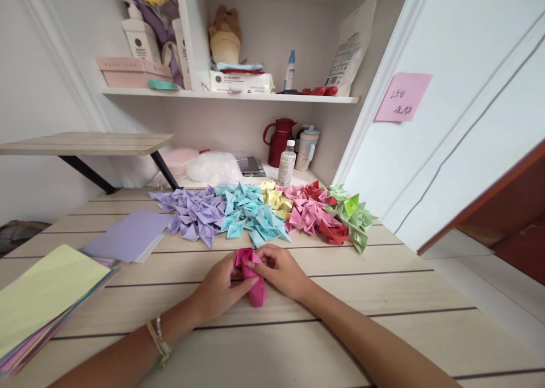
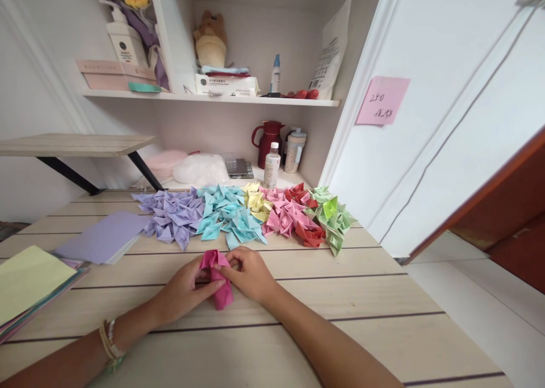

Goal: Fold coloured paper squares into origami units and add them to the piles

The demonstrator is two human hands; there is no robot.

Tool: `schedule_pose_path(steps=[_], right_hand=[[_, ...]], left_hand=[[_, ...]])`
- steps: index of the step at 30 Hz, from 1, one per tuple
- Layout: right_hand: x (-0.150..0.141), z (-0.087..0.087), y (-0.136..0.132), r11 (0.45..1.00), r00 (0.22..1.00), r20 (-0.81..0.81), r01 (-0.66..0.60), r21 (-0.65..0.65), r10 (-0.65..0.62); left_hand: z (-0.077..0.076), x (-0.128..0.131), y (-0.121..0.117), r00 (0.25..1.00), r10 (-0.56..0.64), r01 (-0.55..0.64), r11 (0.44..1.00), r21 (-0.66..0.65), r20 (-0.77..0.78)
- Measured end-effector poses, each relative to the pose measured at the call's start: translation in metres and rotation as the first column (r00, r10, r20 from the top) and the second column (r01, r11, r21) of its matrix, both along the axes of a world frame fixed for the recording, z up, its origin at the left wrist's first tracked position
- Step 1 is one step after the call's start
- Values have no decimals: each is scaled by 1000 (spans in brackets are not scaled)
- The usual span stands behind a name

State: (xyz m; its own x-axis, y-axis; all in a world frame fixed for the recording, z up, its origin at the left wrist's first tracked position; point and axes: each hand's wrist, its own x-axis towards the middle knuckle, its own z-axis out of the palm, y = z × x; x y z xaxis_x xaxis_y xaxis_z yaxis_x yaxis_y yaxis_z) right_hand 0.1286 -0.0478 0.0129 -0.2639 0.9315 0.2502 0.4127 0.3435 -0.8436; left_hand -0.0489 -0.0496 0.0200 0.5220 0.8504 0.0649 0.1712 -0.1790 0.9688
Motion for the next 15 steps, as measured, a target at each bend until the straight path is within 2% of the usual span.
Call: schedule_pose_path(steps=[15], right_hand=[[0,0,0,1000,1000,29,-10,12,10]], left_hand=[[2,0,-1,1000,9,-9,1000,17,-10]])
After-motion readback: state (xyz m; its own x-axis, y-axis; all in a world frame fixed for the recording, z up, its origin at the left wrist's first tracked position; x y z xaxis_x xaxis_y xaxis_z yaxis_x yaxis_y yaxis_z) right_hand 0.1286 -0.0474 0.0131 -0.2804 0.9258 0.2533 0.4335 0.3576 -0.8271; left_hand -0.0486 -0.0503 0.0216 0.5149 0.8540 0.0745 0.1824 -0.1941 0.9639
